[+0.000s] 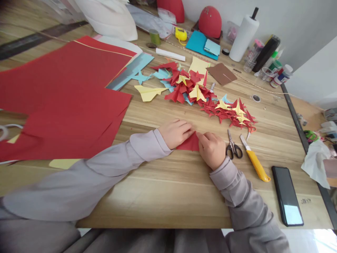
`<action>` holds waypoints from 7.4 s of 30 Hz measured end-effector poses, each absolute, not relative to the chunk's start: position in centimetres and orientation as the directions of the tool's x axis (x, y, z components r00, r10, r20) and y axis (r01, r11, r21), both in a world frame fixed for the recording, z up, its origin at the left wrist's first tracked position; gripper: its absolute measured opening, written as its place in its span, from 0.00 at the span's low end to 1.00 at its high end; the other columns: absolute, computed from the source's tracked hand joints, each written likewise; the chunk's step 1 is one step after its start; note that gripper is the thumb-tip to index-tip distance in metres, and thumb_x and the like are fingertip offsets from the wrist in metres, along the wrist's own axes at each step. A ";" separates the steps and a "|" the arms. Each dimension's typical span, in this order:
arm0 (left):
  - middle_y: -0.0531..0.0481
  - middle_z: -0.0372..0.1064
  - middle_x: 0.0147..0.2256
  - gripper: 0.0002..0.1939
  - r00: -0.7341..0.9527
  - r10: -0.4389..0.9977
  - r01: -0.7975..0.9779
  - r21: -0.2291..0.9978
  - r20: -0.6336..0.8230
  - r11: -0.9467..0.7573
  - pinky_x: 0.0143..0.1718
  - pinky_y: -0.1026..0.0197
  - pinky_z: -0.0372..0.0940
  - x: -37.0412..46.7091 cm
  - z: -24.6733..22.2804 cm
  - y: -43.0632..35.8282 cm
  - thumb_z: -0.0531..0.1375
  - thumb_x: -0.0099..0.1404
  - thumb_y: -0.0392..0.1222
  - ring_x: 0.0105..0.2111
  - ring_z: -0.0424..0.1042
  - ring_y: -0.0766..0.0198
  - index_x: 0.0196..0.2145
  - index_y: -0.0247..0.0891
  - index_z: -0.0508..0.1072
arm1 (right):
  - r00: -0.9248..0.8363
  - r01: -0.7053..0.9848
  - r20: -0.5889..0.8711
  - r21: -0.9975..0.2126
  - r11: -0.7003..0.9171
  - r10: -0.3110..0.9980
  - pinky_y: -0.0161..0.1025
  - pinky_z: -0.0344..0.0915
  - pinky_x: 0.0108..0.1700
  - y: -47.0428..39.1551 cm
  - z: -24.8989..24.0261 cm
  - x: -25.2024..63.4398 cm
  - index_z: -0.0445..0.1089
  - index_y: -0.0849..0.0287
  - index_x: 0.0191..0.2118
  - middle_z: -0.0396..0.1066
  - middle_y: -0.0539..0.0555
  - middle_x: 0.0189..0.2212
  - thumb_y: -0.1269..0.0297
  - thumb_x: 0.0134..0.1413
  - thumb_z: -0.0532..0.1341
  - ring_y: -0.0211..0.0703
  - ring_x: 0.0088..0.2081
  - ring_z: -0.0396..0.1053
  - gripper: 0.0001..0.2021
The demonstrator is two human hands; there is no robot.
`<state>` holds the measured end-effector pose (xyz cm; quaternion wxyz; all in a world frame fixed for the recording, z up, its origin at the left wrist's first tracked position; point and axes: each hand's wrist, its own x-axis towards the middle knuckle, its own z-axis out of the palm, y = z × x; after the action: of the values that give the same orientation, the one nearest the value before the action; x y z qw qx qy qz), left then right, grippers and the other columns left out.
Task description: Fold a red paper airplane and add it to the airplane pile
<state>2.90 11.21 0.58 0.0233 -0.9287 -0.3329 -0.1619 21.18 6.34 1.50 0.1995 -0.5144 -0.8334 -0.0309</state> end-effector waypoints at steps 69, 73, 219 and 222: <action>0.45 0.71 0.37 0.17 0.708 0.619 0.667 -0.033 0.341 -0.744 0.35 0.56 0.52 3.3 0.2 10.8 0.48 0.71 0.41 0.37 0.64 0.58 0.34 0.36 0.75 | -0.721 0.683 0.216 0.382 0.622 0.659 0.46 0.55 0.44 4.9 2.9 20.5 0.69 0.68 0.47 0.68 0.58 0.34 0.74 0.63 0.50 0.46 0.35 0.59 0.13; 0.44 0.71 0.40 0.16 0.714 0.625 0.661 -0.011 0.315 -0.750 0.35 0.55 0.53 3.2 0.5 10.7 0.48 0.71 0.41 0.38 0.64 0.57 0.36 0.37 0.76 | -0.690 0.717 0.222 0.335 0.611 0.689 0.47 0.56 0.45 4.6 2.8 20.5 0.70 0.65 0.46 0.70 0.59 0.35 0.73 0.63 0.49 0.45 0.35 0.61 0.14; 0.40 0.68 0.52 0.17 0.313 0.871 0.774 0.429 0.379 -0.465 0.56 0.40 0.56 2.4 -1.0 10.6 0.56 0.60 0.42 0.54 0.63 0.47 0.45 0.34 0.74 | -0.540 0.794 0.276 -0.146 0.590 0.795 0.54 0.53 0.58 7.3 1.7 21.1 0.69 0.62 0.51 0.68 0.62 0.53 0.64 0.60 0.54 0.51 0.55 0.61 0.16; 0.39 0.70 0.50 0.19 0.326 0.863 0.726 0.483 0.385 -0.490 0.57 0.42 0.56 2.4 -1.0 10.6 0.56 0.60 0.41 0.52 0.66 0.51 0.48 0.32 0.72 | -0.550 0.786 0.278 -0.147 0.600 0.788 0.54 0.52 0.58 7.5 1.6 21.3 0.70 0.60 0.50 0.69 0.60 0.52 0.67 0.60 0.53 0.50 0.56 0.61 0.15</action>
<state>2.37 10.58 -1.02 -0.1116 -0.8065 -0.4927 -0.3071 21.28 7.49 1.56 0.1593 -0.4471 -0.8802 0.0027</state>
